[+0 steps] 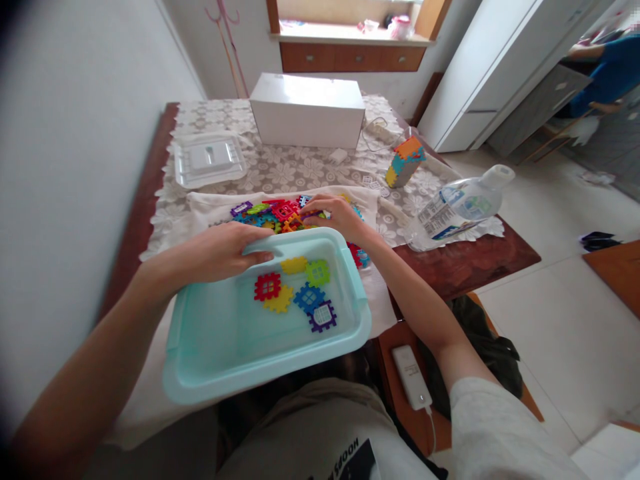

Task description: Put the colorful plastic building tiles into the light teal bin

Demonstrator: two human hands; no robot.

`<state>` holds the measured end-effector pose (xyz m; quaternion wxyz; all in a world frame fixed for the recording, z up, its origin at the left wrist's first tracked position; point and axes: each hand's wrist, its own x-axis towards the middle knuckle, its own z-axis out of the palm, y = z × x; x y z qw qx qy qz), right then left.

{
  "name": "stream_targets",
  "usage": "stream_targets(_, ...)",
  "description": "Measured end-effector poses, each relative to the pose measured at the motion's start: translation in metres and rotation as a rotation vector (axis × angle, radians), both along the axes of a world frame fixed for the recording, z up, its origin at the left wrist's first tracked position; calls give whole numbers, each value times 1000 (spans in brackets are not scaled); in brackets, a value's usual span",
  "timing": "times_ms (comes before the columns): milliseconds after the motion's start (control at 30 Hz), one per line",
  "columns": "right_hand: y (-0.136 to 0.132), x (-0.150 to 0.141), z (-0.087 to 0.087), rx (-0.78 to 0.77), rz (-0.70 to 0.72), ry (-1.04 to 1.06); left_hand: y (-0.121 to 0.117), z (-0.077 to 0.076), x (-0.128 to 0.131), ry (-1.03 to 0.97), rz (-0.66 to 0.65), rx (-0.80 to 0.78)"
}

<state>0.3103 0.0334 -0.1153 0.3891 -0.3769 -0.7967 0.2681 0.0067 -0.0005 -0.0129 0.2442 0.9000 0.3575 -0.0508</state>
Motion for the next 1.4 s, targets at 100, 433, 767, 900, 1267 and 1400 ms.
stream_targets(100,1,1,0,-8,-6,20,0,-1,-1,-15,-12,10)
stream_targets(433,-5,-2,7,3,-4,83,1,-3,-2,-22,-8,10)
stream_targets(767,-4,-7,2,-74,-65,244,1,-2,-2,-6,-17,21)
stream_targets(900,-2,-6,2,-175,-50,487,0,-2,-2,-15,-31,42)
stream_targets(1267,-23,-10,24,-396,407,518,-2,1,-1,15,-27,28)
stream_targets(1400,-24,-11,29,-393,516,438,1,-2,-2,-15,-33,24)
